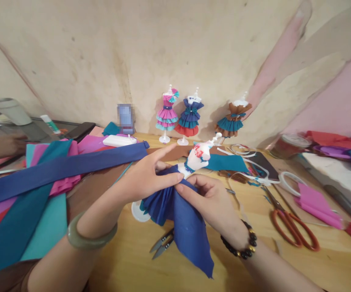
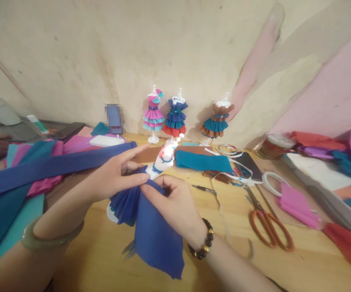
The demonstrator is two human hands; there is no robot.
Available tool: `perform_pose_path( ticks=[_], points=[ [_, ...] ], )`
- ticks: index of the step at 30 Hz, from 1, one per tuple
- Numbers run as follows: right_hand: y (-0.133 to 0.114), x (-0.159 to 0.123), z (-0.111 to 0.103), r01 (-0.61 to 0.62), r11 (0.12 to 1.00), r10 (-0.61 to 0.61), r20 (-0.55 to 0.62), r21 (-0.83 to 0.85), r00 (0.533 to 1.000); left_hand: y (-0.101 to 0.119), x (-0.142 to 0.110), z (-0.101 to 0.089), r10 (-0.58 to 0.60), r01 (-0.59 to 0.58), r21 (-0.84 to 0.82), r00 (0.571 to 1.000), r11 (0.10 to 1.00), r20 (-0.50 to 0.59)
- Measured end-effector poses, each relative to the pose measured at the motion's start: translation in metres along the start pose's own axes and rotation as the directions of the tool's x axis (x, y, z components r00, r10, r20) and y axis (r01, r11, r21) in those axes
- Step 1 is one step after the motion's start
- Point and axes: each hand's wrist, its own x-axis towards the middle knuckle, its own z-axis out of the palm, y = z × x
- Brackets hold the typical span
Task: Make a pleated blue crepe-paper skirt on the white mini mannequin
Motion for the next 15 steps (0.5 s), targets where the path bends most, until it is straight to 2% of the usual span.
perform_pose_path(
  ticks=[5,9,12,14,15],
  points=[
    [0.001,0.002,-0.005,-0.024,0.999,0.026,0.052,-0.030,0.998,0.001,0.002,0.000,-0.070,0.070,-0.038,0.997,0.997,0.010],
    [0.001,0.007,-0.013,0.039,0.994,-0.035,0.049,-0.102,0.998,0.002,0.003,-0.001,-0.121,0.117,-0.096,0.992,0.988,-0.036],
    [0.000,0.006,-0.021,0.186,0.956,-0.204,-0.055,-0.227,0.978,-0.002,0.004,-0.005,-0.135,0.124,-0.098,0.984,0.987,-0.118],
    [-0.003,-0.001,-0.025,0.332,0.879,-0.385,-0.097,-0.341,0.918,-0.007,0.006,-0.007,-0.114,0.097,-0.102,0.978,0.990,-0.176],
    [-0.007,-0.007,-0.026,0.405,0.820,-0.471,-0.074,-0.405,0.879,-0.009,0.007,-0.009,-0.097,0.075,-0.114,0.976,0.991,-0.196]
  ],
)
